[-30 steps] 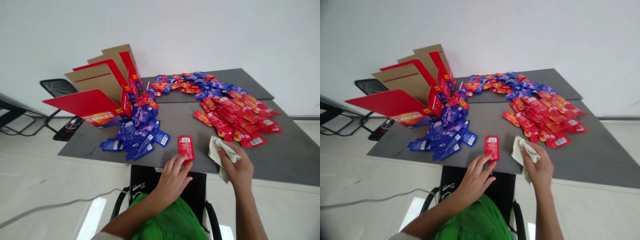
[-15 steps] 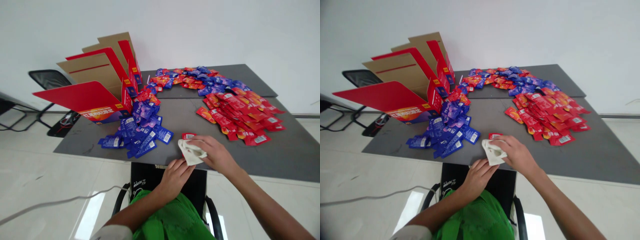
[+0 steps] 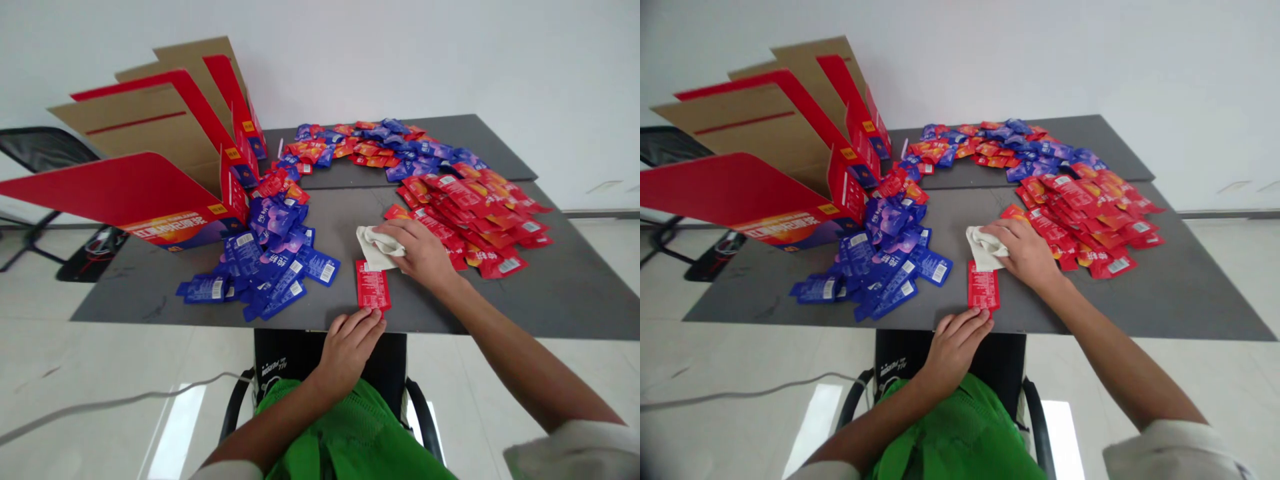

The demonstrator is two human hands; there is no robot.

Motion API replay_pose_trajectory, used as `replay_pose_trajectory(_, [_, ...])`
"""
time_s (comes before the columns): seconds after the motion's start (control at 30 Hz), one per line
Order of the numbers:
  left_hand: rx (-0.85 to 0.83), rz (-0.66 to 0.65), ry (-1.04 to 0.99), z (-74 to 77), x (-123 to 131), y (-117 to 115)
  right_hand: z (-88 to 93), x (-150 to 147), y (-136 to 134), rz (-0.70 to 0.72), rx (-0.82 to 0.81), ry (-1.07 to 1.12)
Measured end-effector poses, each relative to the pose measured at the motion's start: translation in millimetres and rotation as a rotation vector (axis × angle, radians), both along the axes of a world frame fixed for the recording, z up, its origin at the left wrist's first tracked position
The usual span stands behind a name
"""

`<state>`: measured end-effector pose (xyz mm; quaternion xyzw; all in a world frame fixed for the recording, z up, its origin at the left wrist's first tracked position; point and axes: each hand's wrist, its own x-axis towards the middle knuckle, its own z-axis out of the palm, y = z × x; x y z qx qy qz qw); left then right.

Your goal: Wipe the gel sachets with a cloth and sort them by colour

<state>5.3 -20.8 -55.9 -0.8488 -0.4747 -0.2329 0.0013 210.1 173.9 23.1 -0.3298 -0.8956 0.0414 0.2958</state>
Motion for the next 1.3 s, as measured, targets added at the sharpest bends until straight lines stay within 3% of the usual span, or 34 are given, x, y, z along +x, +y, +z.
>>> replay_pose_trajectory(0.13, [-0.009, 0.018, -0.054, -1.2, 2, 0, -3.5, 5, -55, 0.237, -0.037, -0.118])
replay_pose_trajectory(0.2, [-0.018, 0.017, -0.077, -1.2, 2, 0, -11.8, 4, -65, 0.295, -0.071, -0.173])
replay_pose_trajectory(0.27, [-0.012, 0.014, -0.077, -1.3, 2, 1, -20.5, 1, -55, 0.261, -0.091, -0.177])
replay_pose_trajectory(0.37, [-0.012, 0.018, -0.050, -1.5, 2, 0, -25.4, -4, -12, 0.146, -0.101, -0.187])
replay_pose_trajectory(0.43, [-0.026, 0.026, -0.053, -1.4, 2, 0, -20.7, -5, 15, 0.073, -0.085, -0.192])
replay_pose_trajectory(0.5, [-0.032, 0.039, -0.081, -1.0, 3, 1, -11.7, -4, 25, 0.010, -0.039, -0.143])
replay_pose_trajectory(0.6, [-0.015, 0.050, -0.127, -0.3, 4, 1, 0.8, 1, 1, 0.009, 0.015, -0.049])
replay_pose_trajectory(0.67, [-0.002, 0.054, -0.145, -0.2, 5, 1, 2.7, 3, -29, 0.098, -0.011, -0.083])
replay_pose_trajectory(0.73, [-0.002, 0.055, -0.149, -0.6, 5, 0, -2.4, 3, -54, 0.214, -0.050, -0.157])
replay_pose_trajectory(0.8, [-0.002, 0.054, -0.140, -1.8, 5, 0, -12.7, 1, -60, 0.269, -0.086, -0.183])
replay_pose_trajectory(0.87, [0.002, 0.054, -0.127, -3.5, 5, 0, -23.3, -2, -47, 0.242, -0.108, -0.175])
replay_pose_trajectory(0.97, [0.010, 0.058, -0.144, -5.4, 6, 0, -28.9, -6, -3, 0.130, -0.100, -0.184])
replay_pose_trajectory(1.03, [0.011, 0.063, -0.170, -6.0, 6, 0, -22.7, -6, 20, 0.056, -0.068, -0.177])
replay_pose_trajectory(1.1, [0.011, 0.070, -0.175, -6.0, 7, 1, -11.0, -3, 25, 0.002, -0.020, -0.109])
replay_pose_trajectory(1.2, [0.008, 0.065, -0.166, -4.6, 7, 1, 6.8, 3, -3, 0.020, 0.033, -0.011])
replay_pose_trajectory(1.3, [0.015, 0.055, -0.198, -0.4, 7, 2, 11.4, 6, -45, 0.156, -0.001, -0.113])
